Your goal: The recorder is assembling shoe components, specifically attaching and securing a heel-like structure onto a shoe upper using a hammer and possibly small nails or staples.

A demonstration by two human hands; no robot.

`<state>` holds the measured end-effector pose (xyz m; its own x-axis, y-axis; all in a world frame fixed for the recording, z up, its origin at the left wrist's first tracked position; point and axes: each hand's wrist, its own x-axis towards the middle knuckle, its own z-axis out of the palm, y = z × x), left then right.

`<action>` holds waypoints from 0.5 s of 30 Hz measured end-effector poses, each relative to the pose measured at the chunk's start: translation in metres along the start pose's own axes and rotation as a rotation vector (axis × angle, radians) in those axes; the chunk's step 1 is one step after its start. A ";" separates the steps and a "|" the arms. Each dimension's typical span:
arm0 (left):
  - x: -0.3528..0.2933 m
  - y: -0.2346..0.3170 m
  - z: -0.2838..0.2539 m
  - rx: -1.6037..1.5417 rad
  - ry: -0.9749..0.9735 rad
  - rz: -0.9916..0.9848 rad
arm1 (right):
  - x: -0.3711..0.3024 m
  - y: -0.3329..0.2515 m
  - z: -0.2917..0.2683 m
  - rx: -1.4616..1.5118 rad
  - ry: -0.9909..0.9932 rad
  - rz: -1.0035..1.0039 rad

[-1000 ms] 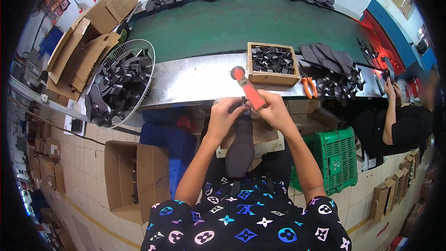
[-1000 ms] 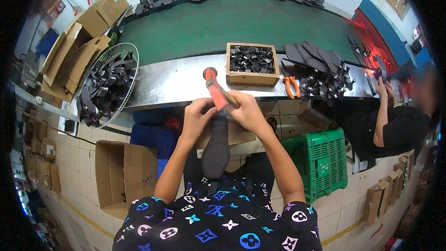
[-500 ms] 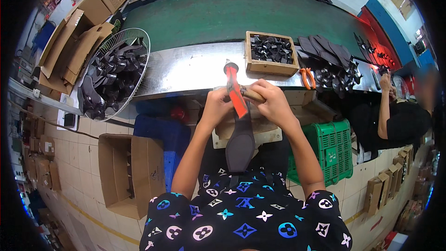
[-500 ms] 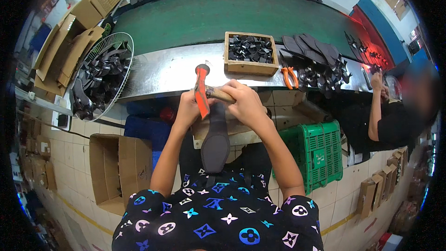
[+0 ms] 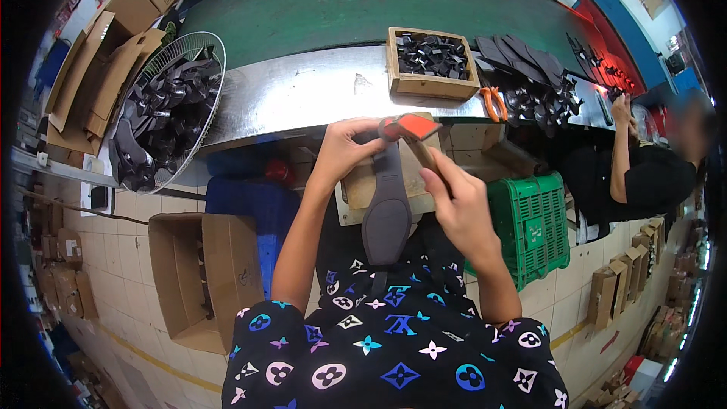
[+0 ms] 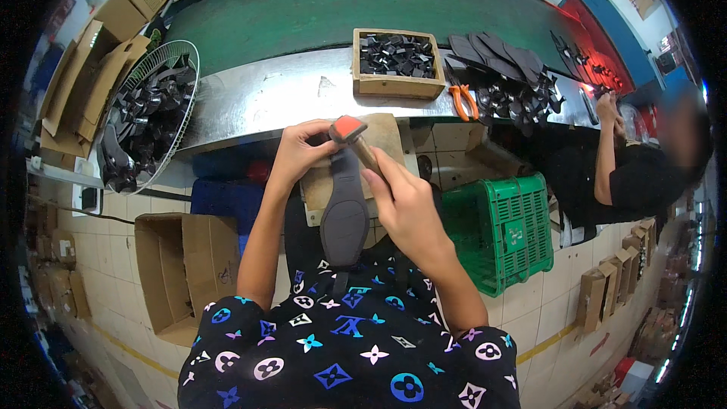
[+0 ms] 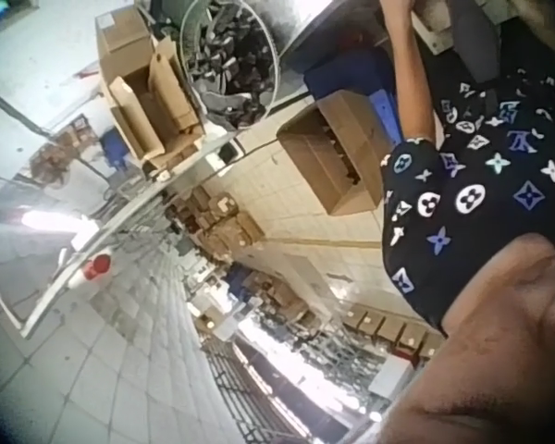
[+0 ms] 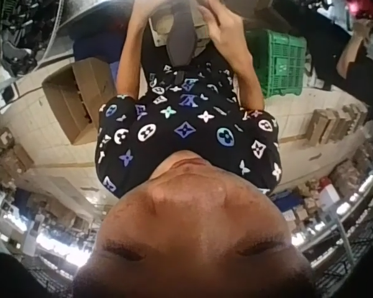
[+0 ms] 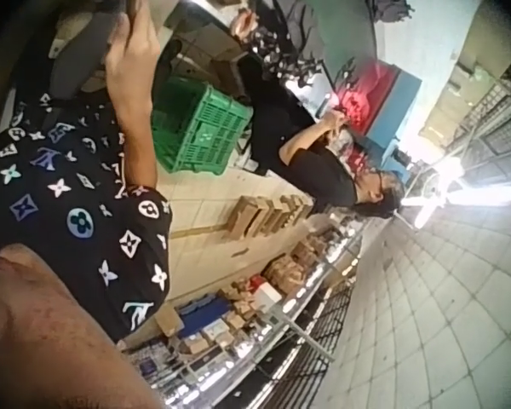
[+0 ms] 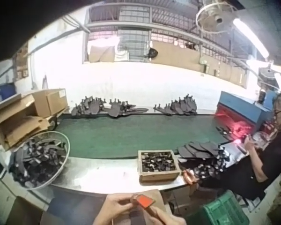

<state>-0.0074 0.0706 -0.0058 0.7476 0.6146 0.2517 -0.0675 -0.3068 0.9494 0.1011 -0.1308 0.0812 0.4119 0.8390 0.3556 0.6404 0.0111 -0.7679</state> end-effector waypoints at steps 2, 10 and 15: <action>-0.006 -0.005 -0.002 0.046 -0.037 -0.047 | 0.002 -0.023 -0.021 -0.065 0.050 -0.124; -0.015 0.007 0.008 0.708 -0.069 -0.092 | 0.005 0.024 0.009 -0.094 -0.088 0.040; -0.013 0.011 0.005 0.690 -0.088 -0.092 | 0.004 -0.030 -0.042 -0.265 0.215 -0.168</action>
<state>-0.0140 0.0554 0.0006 0.7828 0.6081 0.1319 0.4119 -0.6653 0.6227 0.1103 -0.1507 0.1279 0.3952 0.7038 0.5903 0.8445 -0.0254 -0.5350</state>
